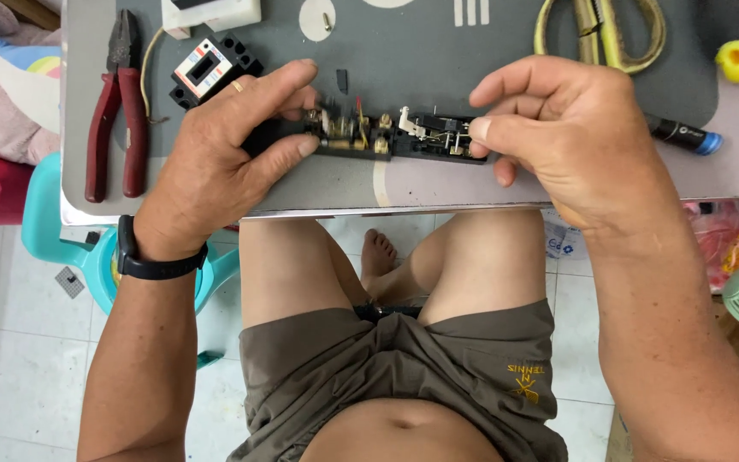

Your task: Disassembling an electrical relay component to inspect and remove internal metal contacts.

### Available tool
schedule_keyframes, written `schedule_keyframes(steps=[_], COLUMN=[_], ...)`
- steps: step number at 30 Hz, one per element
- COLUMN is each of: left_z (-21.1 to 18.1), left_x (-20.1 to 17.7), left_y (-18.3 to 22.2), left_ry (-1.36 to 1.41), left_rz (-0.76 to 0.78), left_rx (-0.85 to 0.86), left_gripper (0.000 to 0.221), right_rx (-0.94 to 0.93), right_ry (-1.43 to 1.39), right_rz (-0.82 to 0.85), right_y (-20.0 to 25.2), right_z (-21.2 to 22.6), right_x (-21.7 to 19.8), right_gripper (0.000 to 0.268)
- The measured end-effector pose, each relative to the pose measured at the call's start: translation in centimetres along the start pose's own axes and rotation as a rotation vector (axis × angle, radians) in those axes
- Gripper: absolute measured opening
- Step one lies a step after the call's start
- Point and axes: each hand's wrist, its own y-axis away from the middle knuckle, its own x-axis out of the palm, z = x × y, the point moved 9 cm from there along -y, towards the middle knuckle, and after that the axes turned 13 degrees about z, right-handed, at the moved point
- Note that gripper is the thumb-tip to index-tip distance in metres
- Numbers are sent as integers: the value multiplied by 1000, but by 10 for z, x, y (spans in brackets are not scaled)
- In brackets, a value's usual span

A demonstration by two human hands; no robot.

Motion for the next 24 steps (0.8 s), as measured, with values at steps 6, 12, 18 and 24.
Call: schedule_keyframes(steps=[6,12,18,24], left_z=[-4,-36,-65,-67], left_x=[-1,-15,2,29], left_y=[-3,-2,-18,-47], left_ry=[66,-100,-361,-488], left_rz=[9,-164,-202,-48], left_rx=[6,-41,41,63], left_gripper=[53,40,35,62], right_rx=[-46,-74,-52,-49], right_ry=[-3,0,-26,-63], right_rz=[-2,-7,-13,13], right_y=[2,4,3,1], right_z=[1,0,2,-1], right_x=[-1,-2,-3,-6], right_gripper=[15,15,16,19])
